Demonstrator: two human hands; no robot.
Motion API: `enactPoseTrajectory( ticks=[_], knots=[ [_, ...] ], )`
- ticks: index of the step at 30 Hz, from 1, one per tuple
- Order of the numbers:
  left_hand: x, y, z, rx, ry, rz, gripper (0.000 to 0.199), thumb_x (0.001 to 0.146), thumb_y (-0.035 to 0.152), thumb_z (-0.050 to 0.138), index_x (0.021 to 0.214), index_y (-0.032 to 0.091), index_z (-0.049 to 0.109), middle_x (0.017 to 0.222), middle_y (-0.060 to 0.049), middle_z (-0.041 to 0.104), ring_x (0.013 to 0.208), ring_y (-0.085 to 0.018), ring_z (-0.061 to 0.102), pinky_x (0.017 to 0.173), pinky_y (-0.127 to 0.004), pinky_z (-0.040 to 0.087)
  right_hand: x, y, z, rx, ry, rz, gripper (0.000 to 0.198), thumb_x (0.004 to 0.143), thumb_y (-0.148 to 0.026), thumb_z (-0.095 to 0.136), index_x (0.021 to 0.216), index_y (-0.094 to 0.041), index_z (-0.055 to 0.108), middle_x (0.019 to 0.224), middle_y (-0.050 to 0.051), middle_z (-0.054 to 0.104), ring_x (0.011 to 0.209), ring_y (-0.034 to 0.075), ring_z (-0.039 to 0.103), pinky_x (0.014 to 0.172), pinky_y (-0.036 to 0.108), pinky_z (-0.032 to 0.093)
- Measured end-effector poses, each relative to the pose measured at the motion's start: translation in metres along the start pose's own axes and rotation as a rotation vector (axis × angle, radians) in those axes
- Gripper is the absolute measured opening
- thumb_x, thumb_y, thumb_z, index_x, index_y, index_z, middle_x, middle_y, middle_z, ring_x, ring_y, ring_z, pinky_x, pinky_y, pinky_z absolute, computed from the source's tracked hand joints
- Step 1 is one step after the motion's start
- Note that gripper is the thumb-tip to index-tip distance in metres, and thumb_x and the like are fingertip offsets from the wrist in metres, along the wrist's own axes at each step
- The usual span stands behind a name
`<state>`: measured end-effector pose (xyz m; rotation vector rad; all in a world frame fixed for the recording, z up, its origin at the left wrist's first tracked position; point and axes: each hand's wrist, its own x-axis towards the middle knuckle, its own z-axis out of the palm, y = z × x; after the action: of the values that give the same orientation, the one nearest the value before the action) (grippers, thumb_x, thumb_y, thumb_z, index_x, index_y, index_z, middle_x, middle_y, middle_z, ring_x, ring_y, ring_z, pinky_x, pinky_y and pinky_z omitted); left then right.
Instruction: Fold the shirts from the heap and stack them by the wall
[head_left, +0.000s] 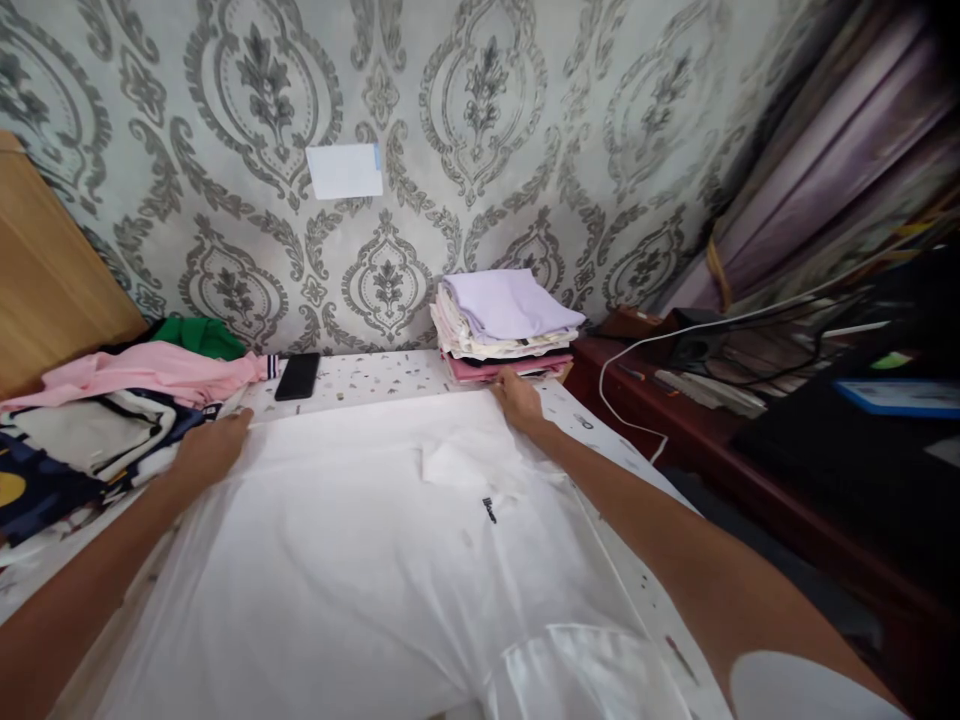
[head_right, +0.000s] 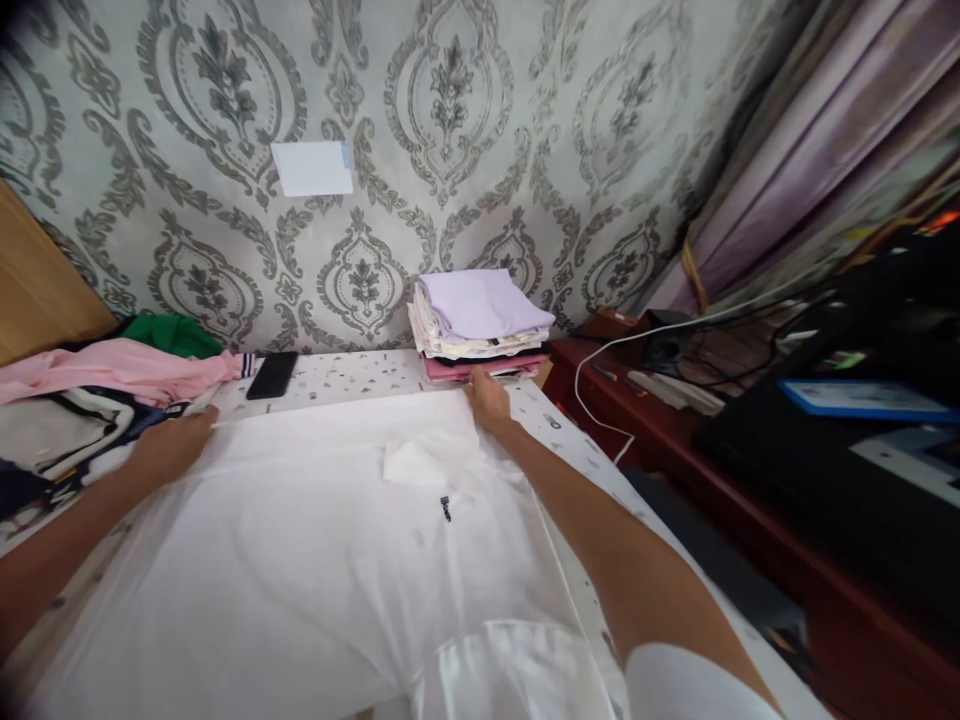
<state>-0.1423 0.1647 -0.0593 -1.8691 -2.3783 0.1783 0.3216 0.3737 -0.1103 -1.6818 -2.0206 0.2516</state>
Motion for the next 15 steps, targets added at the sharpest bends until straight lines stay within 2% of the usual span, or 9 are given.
enactPoseTrajectory(
  ticks=[2,4,6,9,11,13,15],
  knots=[
    [0.0,0.007,0.0,0.1,-0.021,-0.028,0.041,0.096,0.019,0.024,0.12,0.011,0.057,0.109,-0.025,0.07,0.097,-0.038,0.071,0.079,-0.05,0.052,0.006,0.004,0.002,0.028,-0.02,0.028,0.015,0.089,-0.028,0.053,0.102,-0.022,0.058,0.1,0.009,0.066,0.093,0.026,0.058,0.077,0.033,0.04],
    [0.002,0.005,0.001,0.076,-0.032,-0.041,0.04,0.095,0.019,0.026,0.118,0.012,0.058,0.106,-0.025,0.071,0.098,-0.038,0.071,0.08,-0.048,0.052,0.014,0.01,0.0,0.076,-0.045,0.063,0.016,0.086,-0.031,0.059,0.099,-0.02,0.06,0.095,0.007,0.066,0.091,0.024,0.058,0.076,0.031,0.041],
    [0.007,-0.006,0.005,0.0,-0.032,-0.056,0.036,0.093,0.024,0.032,0.115,0.014,0.059,0.106,-0.023,0.072,0.099,-0.035,0.07,0.08,-0.044,0.052,0.021,0.015,-0.005,0.145,-0.087,0.088,0.019,0.086,-0.037,0.061,0.091,-0.018,0.062,0.088,0.005,0.066,0.085,0.022,0.058,0.073,0.03,0.043],
    [0.021,-0.03,0.018,-0.155,0.003,-0.082,0.037,0.088,0.036,0.04,0.11,0.014,0.06,0.104,-0.018,0.073,0.098,-0.032,0.07,0.08,-0.038,0.052,0.025,0.023,-0.016,0.27,-0.16,0.114,0.03,0.092,-0.042,0.052,0.085,-0.017,0.066,0.077,0.003,0.065,0.074,0.018,0.059,0.067,0.027,0.046],
    [0.032,-0.045,0.029,-0.232,0.031,-0.087,0.037,0.084,0.042,0.043,0.103,0.017,0.061,0.096,-0.013,0.074,0.095,-0.031,0.07,0.08,-0.037,0.053,0.023,0.028,-0.024,0.342,-0.194,0.128,0.028,0.092,-0.037,0.051,0.088,-0.016,0.068,0.073,0.002,0.065,0.071,0.015,0.061,0.064,0.024,0.048],
    [0.039,-0.055,0.039,-0.256,0.034,-0.089,0.032,0.078,0.045,0.045,0.089,0.021,0.062,0.085,-0.009,0.074,0.091,-0.033,0.07,0.079,-0.04,0.054,0.02,0.03,-0.028,0.381,-0.215,0.139,0.02,0.087,-0.031,0.058,0.09,-0.015,0.071,0.071,0.002,0.066,0.068,0.014,0.061,0.062,0.023,0.049],
    [0.041,-0.059,0.045,-0.254,0.027,-0.081,0.027,0.073,0.045,0.047,0.077,0.023,0.061,0.084,-0.011,0.074,0.092,-0.036,0.071,0.078,-0.043,0.055,0.019,0.03,-0.029,0.381,-0.223,0.151,0.017,0.079,-0.026,0.066,0.09,-0.014,0.072,0.066,0.001,0.064,0.063,0.013,0.059,0.059,0.022,0.048]
  ],
)
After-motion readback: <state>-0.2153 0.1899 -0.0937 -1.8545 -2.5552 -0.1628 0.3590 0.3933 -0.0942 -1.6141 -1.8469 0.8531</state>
